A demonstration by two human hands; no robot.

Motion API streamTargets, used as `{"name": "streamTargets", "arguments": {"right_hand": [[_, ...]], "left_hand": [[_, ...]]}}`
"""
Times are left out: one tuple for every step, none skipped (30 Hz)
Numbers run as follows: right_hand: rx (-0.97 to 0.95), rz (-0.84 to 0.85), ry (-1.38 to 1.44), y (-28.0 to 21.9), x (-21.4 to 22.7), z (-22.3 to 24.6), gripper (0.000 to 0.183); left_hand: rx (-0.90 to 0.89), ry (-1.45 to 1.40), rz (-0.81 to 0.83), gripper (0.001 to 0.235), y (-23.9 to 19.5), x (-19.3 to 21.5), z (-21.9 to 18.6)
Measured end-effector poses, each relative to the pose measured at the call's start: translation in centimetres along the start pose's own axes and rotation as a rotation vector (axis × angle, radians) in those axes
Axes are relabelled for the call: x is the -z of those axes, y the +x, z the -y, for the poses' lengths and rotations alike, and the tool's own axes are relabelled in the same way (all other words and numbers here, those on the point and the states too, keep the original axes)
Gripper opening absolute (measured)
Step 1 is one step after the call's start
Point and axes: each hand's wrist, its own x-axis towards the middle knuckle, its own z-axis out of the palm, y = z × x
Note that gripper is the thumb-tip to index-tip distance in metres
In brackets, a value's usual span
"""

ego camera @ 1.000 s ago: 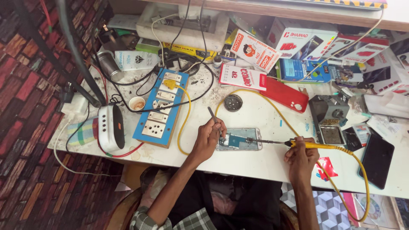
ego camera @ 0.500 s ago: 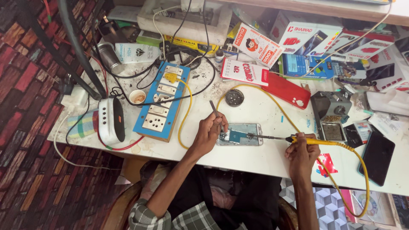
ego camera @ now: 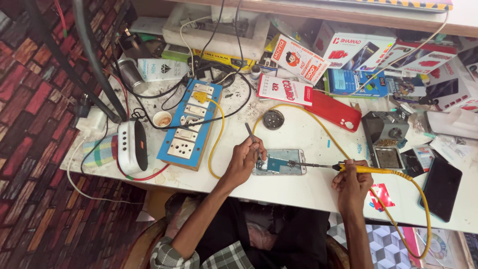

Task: The person uses a soldering iron and tweezers to work on a small electronic component placed on a smartphone. They repeatedly apply heat and manipulate the component with tweezers throughout the clip.

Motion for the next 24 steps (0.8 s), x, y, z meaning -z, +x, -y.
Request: {"name": "streamTargets", "arguments": {"right_hand": [[-0.006,-0.006,-0.004,0.1,0.0,0.0,0.023],[-0.012,-0.011,-0.008,0.2,-0.1,0.0,0.022],[-0.024,-0.019,-0.014,0.1,0.0,0.0,0.021],[-0.011,-0.012,-0.008,0.1,0.0,-0.1,0.022],[0.000,-0.006,-0.002,0.1,0.1,-0.1,0.022],[0.011,0.000,0.005,0.1,0.1,-0.2,0.022],[0.007,-0.005,-0.005,0.1,0.1,-0.2,0.022],[0.003,-0.009,-0.015,0.1,0.0,-0.2,0.022],[-0.002,-0.014,-0.027,0.1,0.0,-0.1,0.022],[0.013,-0.008,-0.021,0.2,0.0,-0.1,0.022],[0.022,-0.001,-0.018,0.1,0.0,-0.1,0.023],[0.031,0.005,-0.015,-0.1,0.0,-0.2,0.024],[0.024,-0.002,-0.021,0.0,0.0,-0.2,0.023],[0.018,-0.009,-0.027,0.0,-0.1,-0.2,0.022],[0.012,-0.018,-0.034,0.0,-0.1,-0.1,0.021],[0.015,-0.018,-0.035,0.0,0.0,0.0,0.022],[0.013,-0.015,-0.034,-0.1,0.0,0.0,0.023],[0.012,-0.012,-0.032,-0.3,0.0,-0.1,0.024],[0.006,-0.021,-0.030,-0.3,-0.1,0.0,0.023],[-0.001,-0.029,-0.028,-0.2,-0.1,0.0,0.023],[-0.007,-0.037,-0.023,-0.2,-0.2,-0.1,0.022],[0.000,-0.027,-0.024,-0.1,-0.2,-0.1,0.022],[0.005,-0.022,-0.026,0.0,-0.1,-0.1,0.022],[0.010,-0.016,-0.028,0.0,0.0,-0.2,0.022]], "left_hand": [[-0.018,0.008,-0.001,0.019,0.0,0.0,0.0],[-0.037,0.016,-0.003,0.020,0.0,0.1,0.0],[-0.049,0.023,-0.003,0.020,-0.2,0.1,0.0],[-0.053,0.034,-0.001,0.020,-0.2,0.1,0.0],[-0.056,0.046,0.002,0.021,-0.2,0.0,0.0],[-0.059,0.059,0.005,0.021,-0.3,0.0,-0.2],[-0.046,0.059,-0.002,0.021,-0.3,0.1,-0.3],[-0.034,0.060,-0.010,0.021,-0.2,0.1,-0.6],[-0.020,0.059,-0.017,0.023,-0.3,0.1,-0.8],[-0.002,0.053,-0.017,0.025,-0.1,0.2,-1.0],[0.022,0.044,-0.018,0.027,-0.2,0.2,-1.1],[0.046,0.036,-0.019,0.029,-0.4,0.2,-1.1],[0.059,0.016,-0.029,0.028,-0.3,0.1,-1.2],[0.072,-0.004,-0.038,0.027,-0.3,0.1,-1.2],[0.086,-0.025,-0.046,0.026,-0.3,0.0,-1.1],[0.059,-0.024,-0.048,0.027,-0.1,-0.1,-0.9],[0.036,-0.020,-0.054,0.029,-0.2,0.0,-0.8],[0.013,-0.016,-0.059,0.031,-0.4,0.0,-0.6],[0.008,0.019,-0.065,0.032,-0.4,0.0,-0.5],[0.003,0.053,-0.070,0.033,-0.5,0.0,-0.4],[-0.003,0.090,-0.075,0.035,-0.5,0.1,-0.3],[-0.001,0.065,-0.105,0.035,-0.5,0.2,-0.3],[0.003,0.038,-0.131,0.035,-0.5,0.2,-0.3],[0.007,0.011,-0.156,0.036,-0.5,0.2,-0.3]]}}
